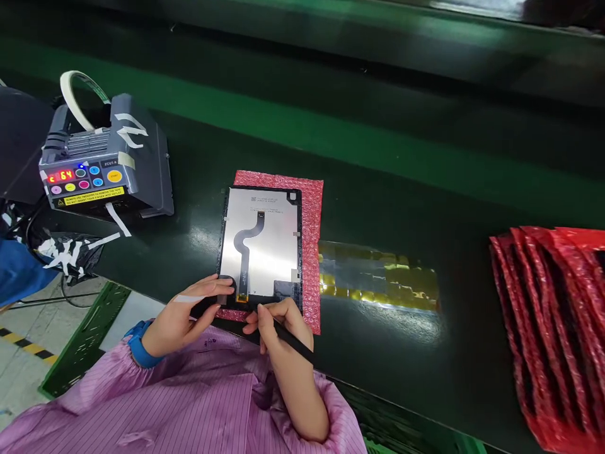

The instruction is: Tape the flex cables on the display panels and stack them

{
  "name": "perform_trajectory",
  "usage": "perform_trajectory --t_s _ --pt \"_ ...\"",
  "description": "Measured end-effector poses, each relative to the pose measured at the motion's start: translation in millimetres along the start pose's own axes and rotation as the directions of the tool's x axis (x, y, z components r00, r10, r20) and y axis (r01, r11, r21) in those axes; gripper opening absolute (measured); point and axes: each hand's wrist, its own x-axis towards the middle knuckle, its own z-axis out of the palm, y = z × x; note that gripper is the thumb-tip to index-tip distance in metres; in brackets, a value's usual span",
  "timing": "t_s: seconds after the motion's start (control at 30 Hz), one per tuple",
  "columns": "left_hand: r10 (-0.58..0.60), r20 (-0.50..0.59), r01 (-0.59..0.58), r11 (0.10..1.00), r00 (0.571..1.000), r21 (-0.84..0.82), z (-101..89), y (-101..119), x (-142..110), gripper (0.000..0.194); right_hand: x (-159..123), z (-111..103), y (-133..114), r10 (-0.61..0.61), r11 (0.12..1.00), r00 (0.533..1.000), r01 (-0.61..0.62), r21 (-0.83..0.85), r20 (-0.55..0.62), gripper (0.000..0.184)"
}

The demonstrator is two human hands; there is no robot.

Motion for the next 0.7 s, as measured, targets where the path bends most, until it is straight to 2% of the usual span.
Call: perform_trajectory --t_s 0.2,0.53,0.7 --pt "-0.035 0.037 0.036 0.999 0.999 -0.017 0.8 1.4 0.2 0.055 0.1 2.4 -1.0 0.032 0.999 0.999 -0.032 -0.007 -0.004 0.031" --pt "-0.013 0.026 0.013 1.000 1.000 0.004 2.5 0.0 0.9 0.061 -1.1 4.0 -1.0 0.075 0.995 0.997 -0.077 -0.066 -0.027 0.034" --pt "-0.009 0.040 0.008 1.000 0.999 0.010 1.2 0.0 1.8 0.060 -2.4 4.9 -2.3 0.058 0.993 0.998 -0.061 -0.105 -0.038 0.032"
